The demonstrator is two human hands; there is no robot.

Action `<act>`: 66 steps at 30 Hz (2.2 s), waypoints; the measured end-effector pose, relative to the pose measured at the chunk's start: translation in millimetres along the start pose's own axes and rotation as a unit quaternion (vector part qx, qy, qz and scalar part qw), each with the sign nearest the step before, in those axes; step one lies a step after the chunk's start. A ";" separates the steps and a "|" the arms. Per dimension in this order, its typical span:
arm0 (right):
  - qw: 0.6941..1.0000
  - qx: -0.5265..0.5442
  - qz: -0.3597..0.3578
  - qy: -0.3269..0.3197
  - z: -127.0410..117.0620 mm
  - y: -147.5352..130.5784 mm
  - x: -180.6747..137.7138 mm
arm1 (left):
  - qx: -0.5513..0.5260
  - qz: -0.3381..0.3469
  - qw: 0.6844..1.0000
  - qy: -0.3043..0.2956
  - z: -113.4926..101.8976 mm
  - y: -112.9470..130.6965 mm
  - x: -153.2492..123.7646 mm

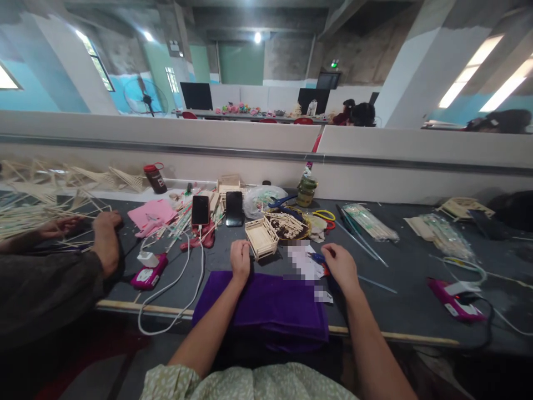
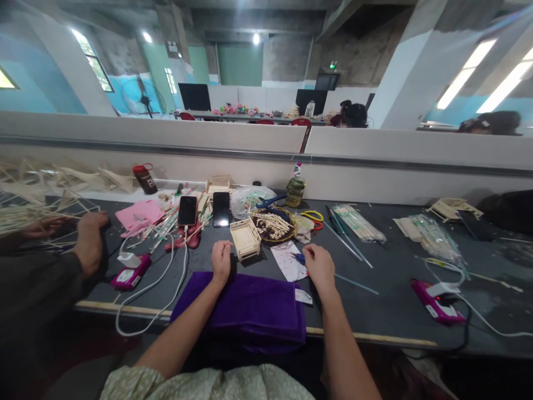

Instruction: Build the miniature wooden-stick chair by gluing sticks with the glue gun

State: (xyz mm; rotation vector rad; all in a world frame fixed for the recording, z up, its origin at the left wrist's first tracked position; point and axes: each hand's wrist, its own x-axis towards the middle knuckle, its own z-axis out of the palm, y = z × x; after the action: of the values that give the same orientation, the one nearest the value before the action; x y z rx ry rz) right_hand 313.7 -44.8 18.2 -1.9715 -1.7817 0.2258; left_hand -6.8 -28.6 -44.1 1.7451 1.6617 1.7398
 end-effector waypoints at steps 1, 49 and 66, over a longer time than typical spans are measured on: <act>1.000 0.001 -0.014 -0.009 -0.5 -7.3 9.5 | -0.003 -0.002 1.000 0.002 -0.1 0.1 -0.1; 0.728 0.634 0.097 -0.243 32.1 -95.2 -19.7 | -0.002 0.225 0.968 -0.110 7.9 83.2 -0.1; 0.981 -0.078 0.160 -0.083 4.4 21.7 -44.7 | -0.023 0.215 0.936 -0.278 24.7 95.1 -36.7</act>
State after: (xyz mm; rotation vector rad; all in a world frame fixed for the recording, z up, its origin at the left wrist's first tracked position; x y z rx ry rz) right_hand 324.8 -88.2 -3.7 -2.4128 -1.6132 0.3744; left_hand 76.1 -77.2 -1.9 2.4151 1.0470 1.2083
